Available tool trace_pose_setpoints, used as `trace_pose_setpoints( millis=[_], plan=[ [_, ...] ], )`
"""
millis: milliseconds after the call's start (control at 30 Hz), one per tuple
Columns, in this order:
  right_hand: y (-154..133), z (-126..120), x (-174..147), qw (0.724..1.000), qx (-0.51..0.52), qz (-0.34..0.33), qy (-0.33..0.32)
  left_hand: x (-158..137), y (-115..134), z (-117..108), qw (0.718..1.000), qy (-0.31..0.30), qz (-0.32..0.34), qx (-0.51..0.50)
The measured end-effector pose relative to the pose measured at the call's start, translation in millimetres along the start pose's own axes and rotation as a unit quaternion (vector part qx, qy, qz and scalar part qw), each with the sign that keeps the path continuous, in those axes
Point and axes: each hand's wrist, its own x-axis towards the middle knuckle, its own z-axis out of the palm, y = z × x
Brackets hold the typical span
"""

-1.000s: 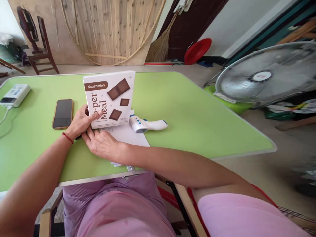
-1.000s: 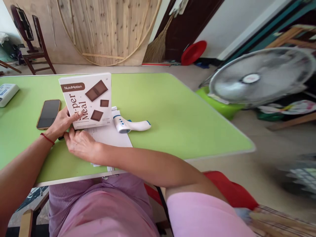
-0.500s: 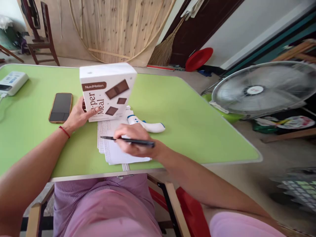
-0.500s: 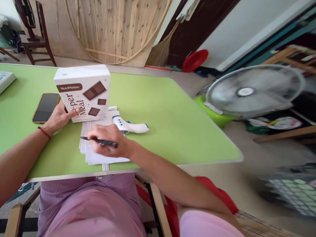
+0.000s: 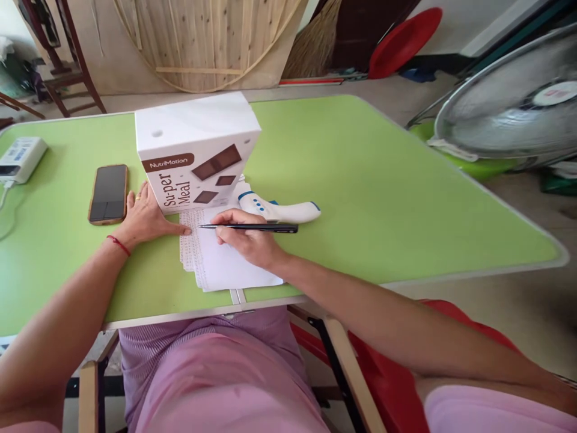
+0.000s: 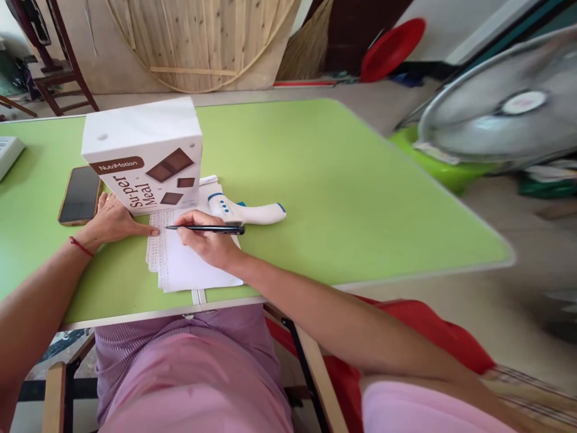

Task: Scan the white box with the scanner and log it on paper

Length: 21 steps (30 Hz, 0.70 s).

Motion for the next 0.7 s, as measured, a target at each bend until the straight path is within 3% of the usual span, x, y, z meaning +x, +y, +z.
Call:
trace_pose_setpoints(
  millis=[167,433,700],
  plan=[
    [2.2,-3.0,10.8,1.000,-0.008,0.025,0.010,-3.7,6.0,1.0,1.000,-0.009,-0.015,0.014],
    [4.1,4.9,3.1,0.991,-0.083,-0.067,0.077,-6.0,10.7,-0.1,0.999,-0.007,-0.027,0.017],
    [6.5,4.3,4.6,0.992,-0.089,-0.068,0.056,-5.1,11.5,1.2,1.000,0.001,-0.023,0.014]
  ],
)
